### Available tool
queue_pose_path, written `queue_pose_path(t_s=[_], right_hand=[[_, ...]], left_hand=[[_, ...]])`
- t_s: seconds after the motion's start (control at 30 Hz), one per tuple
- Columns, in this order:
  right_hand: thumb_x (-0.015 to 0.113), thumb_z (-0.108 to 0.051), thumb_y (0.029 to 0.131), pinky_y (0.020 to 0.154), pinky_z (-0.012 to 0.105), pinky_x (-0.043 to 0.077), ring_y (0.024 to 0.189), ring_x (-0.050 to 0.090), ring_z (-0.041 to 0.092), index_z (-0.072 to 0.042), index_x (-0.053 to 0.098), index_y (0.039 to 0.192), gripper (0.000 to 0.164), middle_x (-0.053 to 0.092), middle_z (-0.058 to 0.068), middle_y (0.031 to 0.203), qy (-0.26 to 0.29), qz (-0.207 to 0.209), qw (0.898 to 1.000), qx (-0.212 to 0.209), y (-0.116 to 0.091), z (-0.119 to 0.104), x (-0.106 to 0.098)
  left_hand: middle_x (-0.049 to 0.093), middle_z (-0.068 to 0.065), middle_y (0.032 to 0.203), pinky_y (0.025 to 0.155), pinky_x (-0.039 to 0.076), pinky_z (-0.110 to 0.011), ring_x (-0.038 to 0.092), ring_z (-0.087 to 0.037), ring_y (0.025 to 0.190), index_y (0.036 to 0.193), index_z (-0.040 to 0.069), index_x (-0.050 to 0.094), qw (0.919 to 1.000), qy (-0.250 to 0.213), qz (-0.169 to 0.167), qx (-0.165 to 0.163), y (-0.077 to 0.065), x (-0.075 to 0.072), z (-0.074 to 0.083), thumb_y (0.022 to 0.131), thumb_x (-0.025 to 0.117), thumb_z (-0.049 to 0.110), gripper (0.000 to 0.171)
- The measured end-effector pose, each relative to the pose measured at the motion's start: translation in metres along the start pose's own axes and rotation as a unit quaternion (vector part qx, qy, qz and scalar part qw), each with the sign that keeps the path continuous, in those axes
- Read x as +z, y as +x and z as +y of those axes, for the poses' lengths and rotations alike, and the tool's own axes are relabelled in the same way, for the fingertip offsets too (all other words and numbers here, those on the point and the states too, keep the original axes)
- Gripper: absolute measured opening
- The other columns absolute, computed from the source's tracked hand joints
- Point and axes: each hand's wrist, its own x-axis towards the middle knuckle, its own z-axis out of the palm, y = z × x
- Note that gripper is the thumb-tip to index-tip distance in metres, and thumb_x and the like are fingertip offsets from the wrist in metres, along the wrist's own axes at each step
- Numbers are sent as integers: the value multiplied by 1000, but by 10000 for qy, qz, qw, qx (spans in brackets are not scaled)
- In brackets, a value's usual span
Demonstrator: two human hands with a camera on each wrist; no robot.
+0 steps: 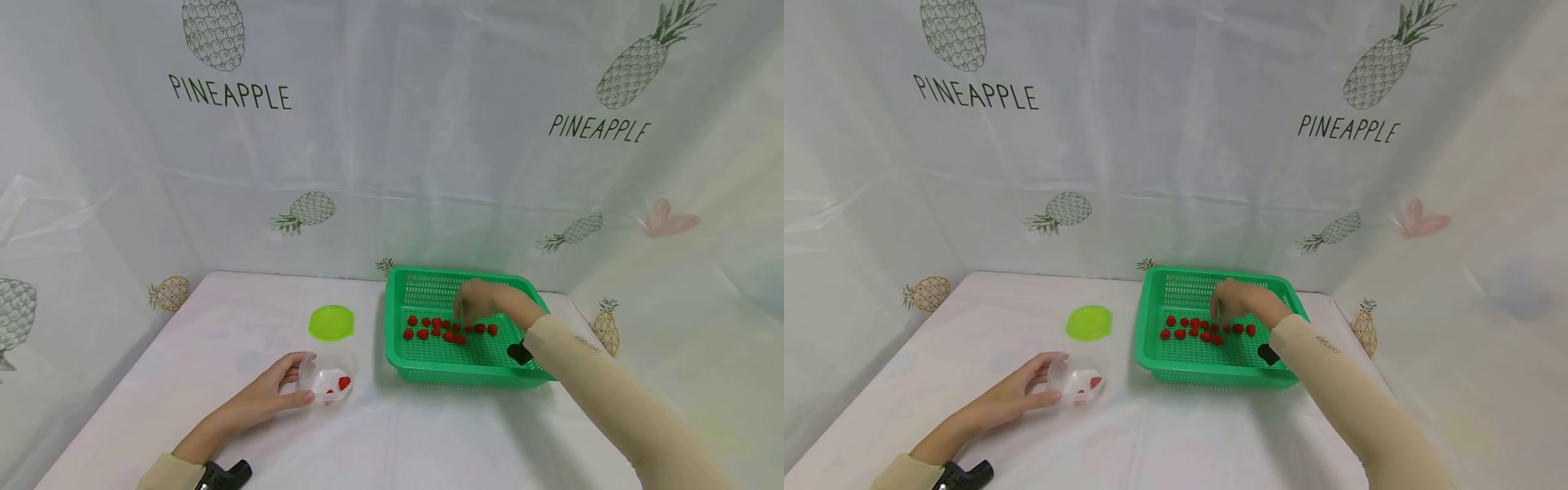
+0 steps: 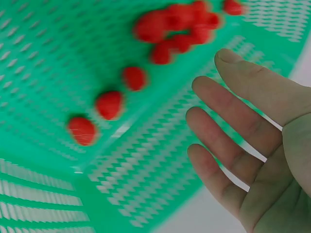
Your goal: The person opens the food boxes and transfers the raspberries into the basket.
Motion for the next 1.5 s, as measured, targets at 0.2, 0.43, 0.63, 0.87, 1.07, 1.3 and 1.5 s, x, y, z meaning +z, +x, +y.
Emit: queue_pose_path(t_s=[0.2,0.43,0.63,0.87,1.07,1.3,1.5], right_hand=[[78,-8,96,85,37,62,97,74,17,-7,80,112,16,78,2,107,-32,1110,9861,-1240,-28,-39,-19],[78,-8,97,88,32,61,98,74,12,-13,81,112,16,79,-6,106,480,2050,9559,-2046,-51,-118,-10],[75,-7,98,91,28,57,102,72,14,-12,80,116,19,79,-4,110,744,2115,9508,-2136,-41,-161,12],[75,-13,100,95,25,55,109,70,8,-15,79,120,20,77,-8,115,745,1844,9597,-1984,-21,-194,30],[76,-10,99,96,22,54,110,71,10,-12,80,118,19,79,-4,114,721,1759,9617,-1973,4,-213,46],[77,-7,97,92,20,54,108,69,11,-12,81,116,21,80,-4,112,879,1797,9644,-1728,28,-224,68],[83,-7,92,88,22,54,108,70,17,-14,82,112,21,80,-5,107,918,1627,9741,-1270,38,-228,82]], left_hand=[[41,-14,164,117,43,-33,45,-36,147,161,9,35,10000,76,29,-50,-1,1,2,97,79,33,81],[43,-15,162,115,44,-28,46,-36,147,160,8,36,10000,52,1,-1,-1,0,3,97,80,32,80],[42,-18,162,116,45,-33,46,-38,146,160,6,36,9999,-36,-89,76,-1,2,3,98,78,30,79],[45,-15,160,110,45,-22,47,-36,145,159,8,37,9997,-183,-128,121,-2,1,2,98,79,28,76],[47,-16,159,107,44,-17,47,-37,146,159,7,37,9991,-250,-165,288,-3,-3,0,99,78,26,75],[47,-16,159,104,45,-15,47,-37,145,159,7,36,9990,-300,-187,261,-4,-5,-1,99,78,26,76],[46,-16,160,106,44,-16,46,-37,147,159,8,36,9984,-385,-268,330,-2,-3,-3,99,78,27,76]])
